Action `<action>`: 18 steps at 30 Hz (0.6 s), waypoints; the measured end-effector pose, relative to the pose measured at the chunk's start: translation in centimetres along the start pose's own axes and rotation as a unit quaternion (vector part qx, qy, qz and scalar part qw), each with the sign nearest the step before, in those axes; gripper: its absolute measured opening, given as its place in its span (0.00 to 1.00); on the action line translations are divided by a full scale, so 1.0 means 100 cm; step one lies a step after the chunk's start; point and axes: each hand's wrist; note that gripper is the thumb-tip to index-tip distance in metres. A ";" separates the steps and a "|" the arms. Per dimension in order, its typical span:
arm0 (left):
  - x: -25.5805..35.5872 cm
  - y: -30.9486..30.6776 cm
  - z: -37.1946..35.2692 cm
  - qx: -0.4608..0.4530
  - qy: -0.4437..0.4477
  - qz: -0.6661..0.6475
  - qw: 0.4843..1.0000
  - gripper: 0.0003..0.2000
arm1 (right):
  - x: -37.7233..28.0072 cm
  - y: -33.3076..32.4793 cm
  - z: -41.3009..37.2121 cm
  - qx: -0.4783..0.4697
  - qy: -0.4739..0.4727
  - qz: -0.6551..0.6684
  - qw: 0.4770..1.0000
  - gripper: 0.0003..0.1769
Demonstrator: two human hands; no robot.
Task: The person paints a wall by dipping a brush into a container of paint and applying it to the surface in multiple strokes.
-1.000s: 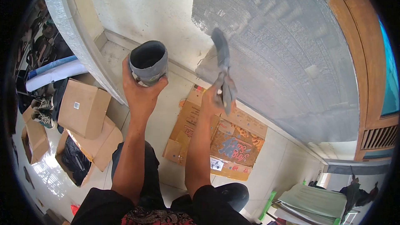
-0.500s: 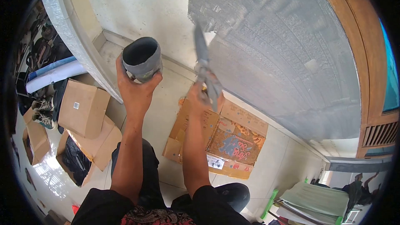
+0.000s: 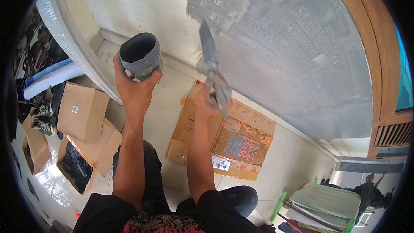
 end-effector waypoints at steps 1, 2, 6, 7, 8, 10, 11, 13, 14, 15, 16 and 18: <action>0.000 0.001 0.000 -0.002 0.004 0.010 1.000 0.38 | -0.005 0.008 0.002 -0.021 -0.012 0.004 1.000 0.06; 0.000 0.002 -0.001 -0.004 0.004 0.010 1.000 0.38 | -0.004 0.012 0.005 -0.040 -0.034 -0.051 0.997 0.07; 0.005 0.003 -0.004 -0.014 -0.016 -0.031 0.999 0.38 | 0.025 0.002 0.019 0.024 -0.026 -0.172 0.984 0.06; 0.006 0.003 -0.003 -0.014 -0.022 -0.042 0.999 0.37 | 0.025 -0.006 0.022 0.049 0.014 -0.084 0.995 0.06; 0.006 0.002 -0.001 -0.012 -0.022 -0.043 0.999 0.37 | 0.024 -0.011 0.023 0.073 0.053 0.006 0.996 0.06; 0.004 0.000 0.002 -0.005 -0.006 -0.016 1.000 0.36 | 0.011 -0.014 0.013 0.063 0.052 0.047 0.996 0.06; 0.003 -0.001 0.003 -0.005 -0.006 -0.015 1.000 0.36 | -0.001 -0.011 0.009 0.055 0.054 0.088 0.993 0.06; 0.002 -0.001 0.005 0.008 0.004 -0.010 1.000 0.35 | -0.020 0.006 0.008 -0.002 0.042 0.042 0.998 0.06; 0.003 -0.002 0.005 0.006 0.004 -0.008 1.000 0.35 | -0.025 0.015 0.008 -0.056 0.026 -0.005 0.998 0.06; 0.006 -0.001 0.005 0.002 0.005 -0.014 1.000 0.35 | -0.024 0.027 0.011 -0.054 0.028 -0.006 0.998 0.06; 0.007 0.000 0.004 -0.002 0.004 -0.021 1.000 0.34 | -0.021 0.041 0.014 -0.063 -0.030 -0.041 0.997 0.07; 0.006 0.000 0.003 -0.006 0.001 -0.019 1.000 0.34 | -0.013 0.040 0.017 -0.073 -0.089 -0.079 0.990 0.07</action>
Point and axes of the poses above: each hand's wrist, its own z-axis towards the middle knuckle, its own y-axis out of the palm, x = y × z, and after that the axes turned 15 degrees about -z, right-handed
